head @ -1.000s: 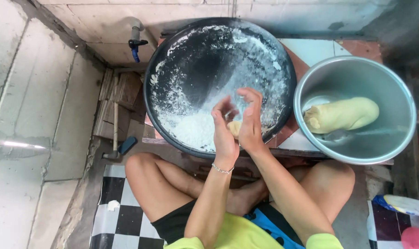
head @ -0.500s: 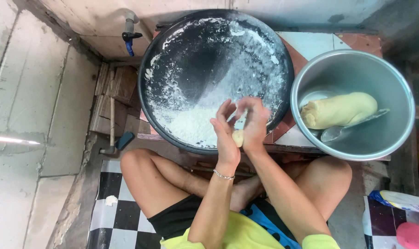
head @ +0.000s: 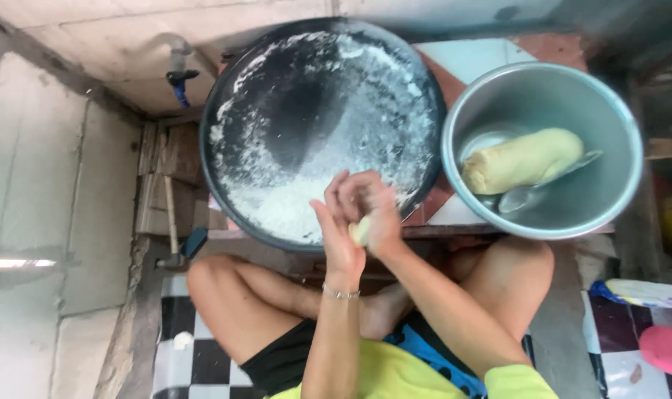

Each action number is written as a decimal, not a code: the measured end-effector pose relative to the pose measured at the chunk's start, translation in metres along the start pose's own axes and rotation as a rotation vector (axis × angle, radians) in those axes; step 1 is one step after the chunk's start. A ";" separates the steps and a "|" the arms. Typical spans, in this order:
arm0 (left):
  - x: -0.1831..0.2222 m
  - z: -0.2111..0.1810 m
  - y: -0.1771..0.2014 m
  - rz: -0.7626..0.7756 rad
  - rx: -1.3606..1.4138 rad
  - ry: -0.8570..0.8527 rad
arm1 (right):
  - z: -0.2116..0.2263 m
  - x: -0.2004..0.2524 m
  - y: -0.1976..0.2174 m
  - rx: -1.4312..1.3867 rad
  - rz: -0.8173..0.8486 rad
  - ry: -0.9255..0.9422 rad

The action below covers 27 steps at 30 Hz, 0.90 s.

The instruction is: Pinching off small portions of dough, rolling them into balls, and flattening them into discs.

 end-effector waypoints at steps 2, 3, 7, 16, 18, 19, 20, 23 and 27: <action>-0.004 0.011 0.020 -0.026 -0.087 -0.033 | 0.029 -0.010 -0.003 0.342 0.083 0.083; -0.003 0.015 0.034 -0.068 -0.186 -0.067 | 0.043 -0.010 -0.014 0.666 0.168 0.155; 0.006 0.028 0.059 -0.159 -0.120 0.059 | 0.063 -0.005 -0.028 0.997 0.154 0.288; -0.013 0.035 0.045 -0.123 0.685 0.094 | 0.051 -0.002 -0.010 0.481 0.063 0.284; -0.015 0.016 0.029 -0.046 0.118 0.033 | 0.030 -0.015 0.002 -0.119 -0.009 0.050; -0.011 0.016 0.027 -0.049 0.117 0.017 | 0.032 -0.014 -0.002 -0.128 0.005 0.053; -0.008 0.009 0.023 -0.036 -0.046 -0.032 | 0.042 -0.013 -0.009 0.181 0.046 0.107; -0.004 0.019 0.032 -0.040 -0.150 -0.026 | 0.058 -0.012 -0.016 0.679 0.073 0.198; -0.010 0.037 0.070 -0.116 0.112 0.030 | 0.094 0.009 -0.042 0.888 0.035 0.492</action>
Point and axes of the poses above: each hand's wrist, its own x-axis away from the middle knuckle, its own y-axis out of the back of the hand, z = x × y, the point moved 9 cm from there along -x, towards the middle knuckle, and after that the axes turned 9 degrees about z, right-handed, at the moved point
